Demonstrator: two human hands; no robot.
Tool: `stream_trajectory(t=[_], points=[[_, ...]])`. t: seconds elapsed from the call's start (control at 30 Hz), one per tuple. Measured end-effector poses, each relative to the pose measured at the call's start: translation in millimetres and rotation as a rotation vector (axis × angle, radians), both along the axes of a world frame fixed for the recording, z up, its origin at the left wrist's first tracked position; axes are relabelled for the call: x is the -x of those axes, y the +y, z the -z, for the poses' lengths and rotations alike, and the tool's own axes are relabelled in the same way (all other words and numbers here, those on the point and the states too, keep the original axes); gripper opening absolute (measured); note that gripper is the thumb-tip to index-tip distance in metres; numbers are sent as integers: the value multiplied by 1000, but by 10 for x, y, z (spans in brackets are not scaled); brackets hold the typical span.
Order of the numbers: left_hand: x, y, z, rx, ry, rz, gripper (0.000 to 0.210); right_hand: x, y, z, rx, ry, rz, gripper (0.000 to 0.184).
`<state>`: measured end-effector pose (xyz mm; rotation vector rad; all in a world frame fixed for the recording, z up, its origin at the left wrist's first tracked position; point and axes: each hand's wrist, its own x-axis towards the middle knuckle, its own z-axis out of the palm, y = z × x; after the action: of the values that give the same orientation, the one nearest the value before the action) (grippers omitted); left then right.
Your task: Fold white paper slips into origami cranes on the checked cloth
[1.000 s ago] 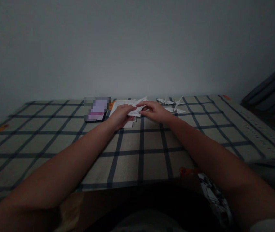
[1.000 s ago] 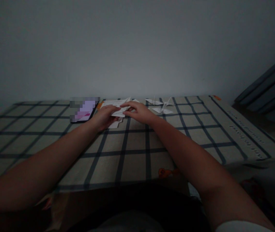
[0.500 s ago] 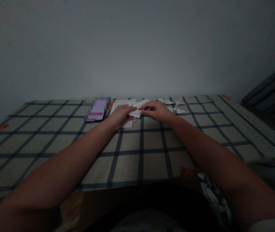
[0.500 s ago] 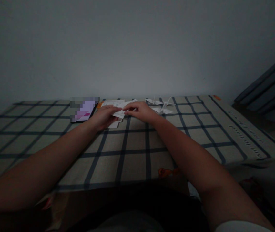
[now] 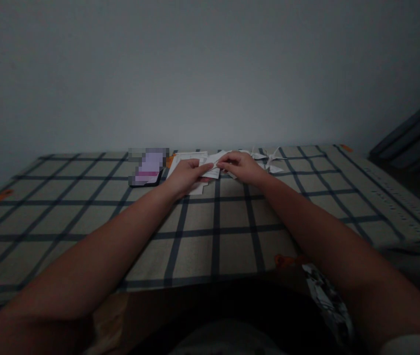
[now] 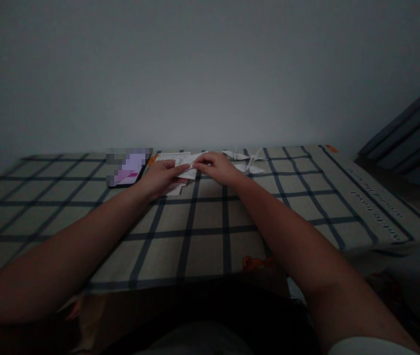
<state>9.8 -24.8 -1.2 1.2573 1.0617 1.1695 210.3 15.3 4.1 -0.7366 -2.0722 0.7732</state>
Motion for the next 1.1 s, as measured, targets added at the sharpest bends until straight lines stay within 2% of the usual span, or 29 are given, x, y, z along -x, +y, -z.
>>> stream_trajectory(t=[0.17, 0.37, 0.47, 0.53, 0.73, 0.87, 0.97, 1.1], points=[[-3, -8, 19, -39, 48, -11, 41, 41, 13, 43, 30, 20, 59, 24], [-38, -45, 26, -37, 20, -51, 30, 66, -5, 89, 86, 107, 58, 23], [-51, -68, 30, -50, 90, -69, 30, 89, -21, 96, 111, 160, 61, 20], [-58, -77, 33, -62, 115, -75, 31, 104, -27, 90, 157, 228, 55, 22], [-70, -48, 36, -50, 5, -116, 26, 104, -9, 63, 358, 421, 77, 36], [-73, -36, 46, -63, -20, -128, 29, 109, 11, 95, 460, 338, 8, 29], [-80, -45, 59, -67, -22, -123, 36, 118, 25, 128, 387, 235, -31, 24], [-75, -36, 83, -56, 15, -131, 39, 120, 32, 148, 372, 243, -3, 24]])
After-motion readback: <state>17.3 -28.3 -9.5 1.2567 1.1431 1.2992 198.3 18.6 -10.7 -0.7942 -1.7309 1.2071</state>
